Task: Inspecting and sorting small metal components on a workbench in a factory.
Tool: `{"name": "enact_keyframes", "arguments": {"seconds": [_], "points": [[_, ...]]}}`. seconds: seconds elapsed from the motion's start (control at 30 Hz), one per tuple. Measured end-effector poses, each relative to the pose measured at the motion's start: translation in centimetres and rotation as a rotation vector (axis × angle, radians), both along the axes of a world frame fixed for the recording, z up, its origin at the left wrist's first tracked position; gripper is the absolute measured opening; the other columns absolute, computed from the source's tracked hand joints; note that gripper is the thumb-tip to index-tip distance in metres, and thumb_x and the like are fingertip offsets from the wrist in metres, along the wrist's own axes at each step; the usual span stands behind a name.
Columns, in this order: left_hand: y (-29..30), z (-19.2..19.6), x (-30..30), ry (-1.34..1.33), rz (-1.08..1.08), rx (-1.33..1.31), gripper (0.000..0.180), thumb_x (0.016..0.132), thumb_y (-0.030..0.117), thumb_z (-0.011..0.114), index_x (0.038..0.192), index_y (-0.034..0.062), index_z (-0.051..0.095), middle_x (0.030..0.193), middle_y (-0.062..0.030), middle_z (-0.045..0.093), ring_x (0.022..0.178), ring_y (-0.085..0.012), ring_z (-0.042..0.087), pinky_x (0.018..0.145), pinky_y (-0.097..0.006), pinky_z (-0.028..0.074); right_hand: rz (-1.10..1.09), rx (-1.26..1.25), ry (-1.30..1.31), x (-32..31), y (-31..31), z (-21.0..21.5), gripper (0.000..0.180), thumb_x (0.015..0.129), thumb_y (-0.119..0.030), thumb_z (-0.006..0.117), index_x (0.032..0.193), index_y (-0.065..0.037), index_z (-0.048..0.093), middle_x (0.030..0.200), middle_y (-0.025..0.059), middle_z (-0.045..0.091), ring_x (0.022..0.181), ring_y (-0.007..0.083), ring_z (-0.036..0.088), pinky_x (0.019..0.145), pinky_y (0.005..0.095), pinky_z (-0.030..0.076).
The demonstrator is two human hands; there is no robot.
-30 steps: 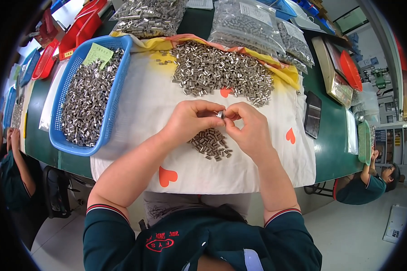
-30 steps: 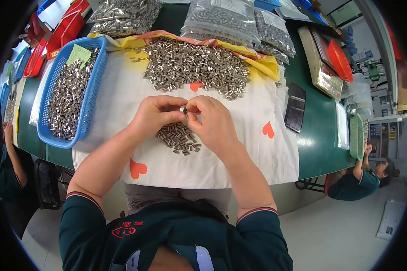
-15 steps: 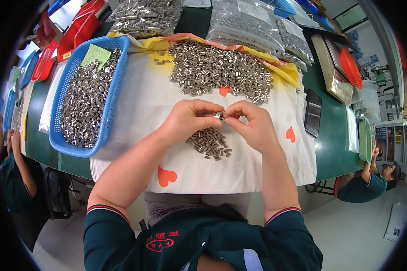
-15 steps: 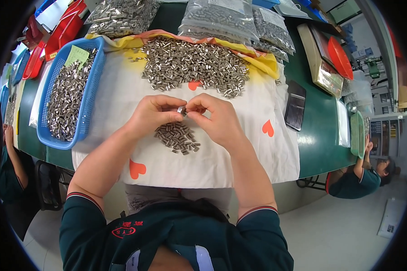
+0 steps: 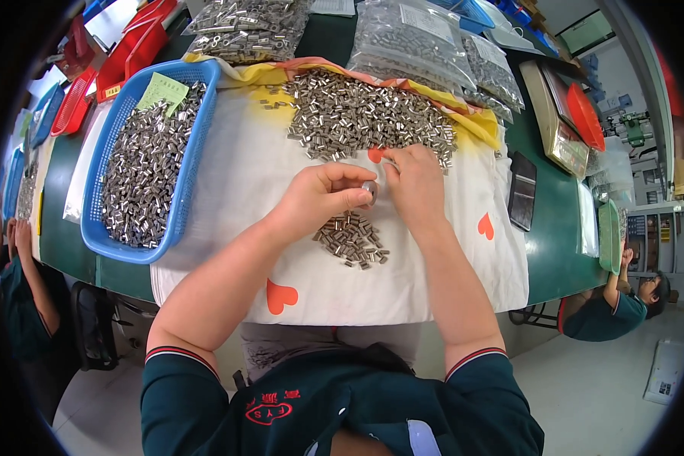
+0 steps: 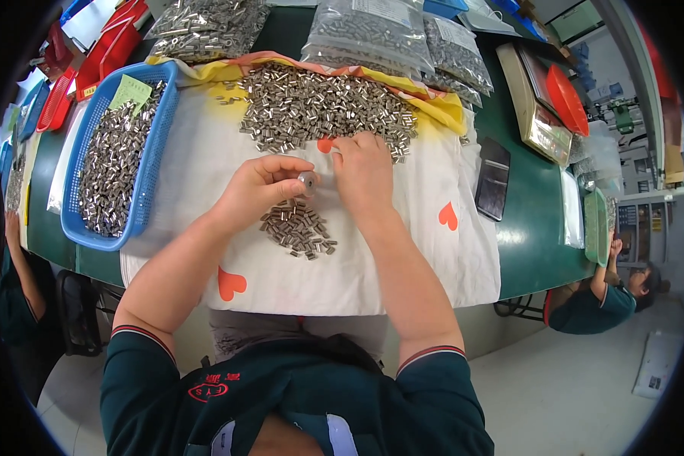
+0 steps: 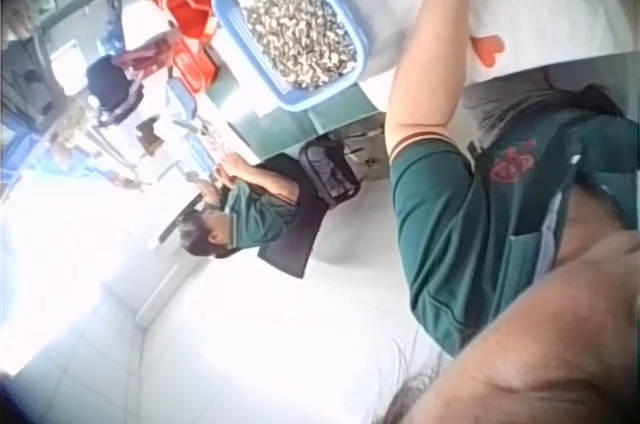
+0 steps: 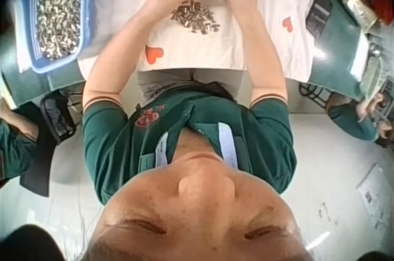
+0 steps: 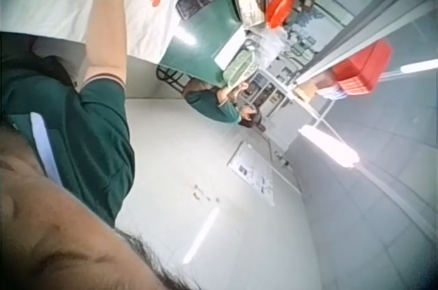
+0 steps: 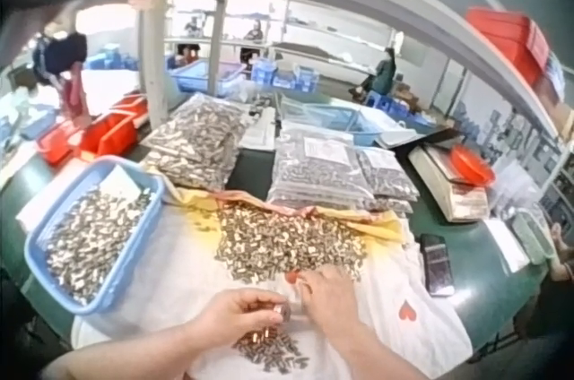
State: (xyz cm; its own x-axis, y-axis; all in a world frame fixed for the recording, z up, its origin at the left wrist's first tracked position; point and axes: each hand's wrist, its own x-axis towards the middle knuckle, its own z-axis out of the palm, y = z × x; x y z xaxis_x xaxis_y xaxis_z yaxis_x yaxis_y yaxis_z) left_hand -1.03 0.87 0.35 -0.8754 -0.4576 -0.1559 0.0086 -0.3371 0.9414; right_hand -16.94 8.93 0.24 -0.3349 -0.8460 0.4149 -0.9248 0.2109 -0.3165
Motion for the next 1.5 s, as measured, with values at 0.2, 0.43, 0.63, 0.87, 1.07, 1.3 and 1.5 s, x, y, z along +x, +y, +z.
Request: {"name": "enact_keyframes", "arguments": {"seconds": [0.2,0.43,0.63,0.87,1.07,1.3,1.5], "points": [[-0.4,-0.3,0.1,0.096,0.0,0.148,0.031,0.08,0.003,0.059,0.109,-0.0029,0.051,0.092,-0.0054,0.06,0.081,-0.0107,0.059,0.074,-0.023,0.049,0.032,0.152,-0.165,0.3,1.2,0.7,0.007,0.069,-0.006,0.061,0.076,-0.005,0.061,0.081,0.0077,0.056,0.082,0.0243,0.052,0.074,0.033,0.042],[-0.3,0.2,0.1,0.006,0.014,0.049,0.035,0.076,0.0,0.062,0.109,-0.0036,0.052,0.09,-0.0048,0.06,0.08,-0.0099,0.058,0.072,-0.022,0.048,0.236,0.072,-0.872,1.1,2.9,3.4,0.007,0.075,-0.002,0.058,0.082,-0.001,0.06,0.078,0.001,0.06,0.069,0.0078,0.052,0.065,0.0216,0.041],[0.1,-0.3,0.1,-0.021,0.02,-0.068,0.033,0.074,0.003,0.066,0.106,-0.0013,0.057,0.085,-0.004,0.062,0.077,-0.0076,0.057,0.069,-0.021,0.048,0.216,0.09,-0.786,1.8,3.0,4.0,0.008,0.071,-0.002,0.06,0.079,-0.001,0.06,0.074,0.0028,0.06,0.069,0.0103,0.055,0.062,0.0239,0.043],[0.5,0.3,0.0,-0.106,0.08,-0.19,0.032,0.073,0.004,0.067,0.103,-0.0013,0.059,0.086,-0.0039,0.063,0.075,-0.0061,0.057,0.068,-0.021,0.048,0.243,-0.011,-0.339,2.6,2.9,3.2,0.01,0.069,-0.006,0.061,0.079,-0.003,0.06,0.074,0.0086,0.059,0.068,0.0224,0.057,0.062,0.0287,0.045],[0.3,0.0,0.2,-0.12,0.014,-0.175,0.031,0.071,0.007,0.07,0.101,0.0015,0.061,0.083,-0.0022,0.062,0.072,-0.0051,0.055,0.067,-0.02,0.047,0.251,0.175,-0.752,1.1,3.0,3.8,0.011,0.071,-0.007,0.062,0.082,-0.002,0.06,0.072,0.0056,0.06,0.063,0.0134,0.055,0.06,0.0254,0.044],[0.9,0.5,-0.1,-0.138,-0.107,-0.286,0.031,0.07,0.007,0.07,0.1,0.005,0.062,0.08,-0.0007,0.061,0.071,-0.0046,0.054,0.066,-0.02,0.046,-0.117,0.072,-0.761,-1.5,2.0,1.5,0.013,0.074,-0.011,0.061,0.084,-0.003,0.06,0.071,0.0058,0.06,0.063,0.0141,0.055,0.06,0.0255,0.044],[0.5,-0.1,0.0,-0.113,-0.045,-0.208,0.032,0.07,0.007,0.07,0.101,0.0048,0.061,0.078,0.0005,0.06,0.071,-0.0042,0.054,0.067,-0.02,0.046,-0.058,0.012,-0.081,-0.6,0.1,-0.4,0.009,0.071,-0.01,0.06,0.078,-0.005,0.06,0.074,0.0099,0.058,0.073,0.027,0.055,0.067,0.0372,0.044]]}}
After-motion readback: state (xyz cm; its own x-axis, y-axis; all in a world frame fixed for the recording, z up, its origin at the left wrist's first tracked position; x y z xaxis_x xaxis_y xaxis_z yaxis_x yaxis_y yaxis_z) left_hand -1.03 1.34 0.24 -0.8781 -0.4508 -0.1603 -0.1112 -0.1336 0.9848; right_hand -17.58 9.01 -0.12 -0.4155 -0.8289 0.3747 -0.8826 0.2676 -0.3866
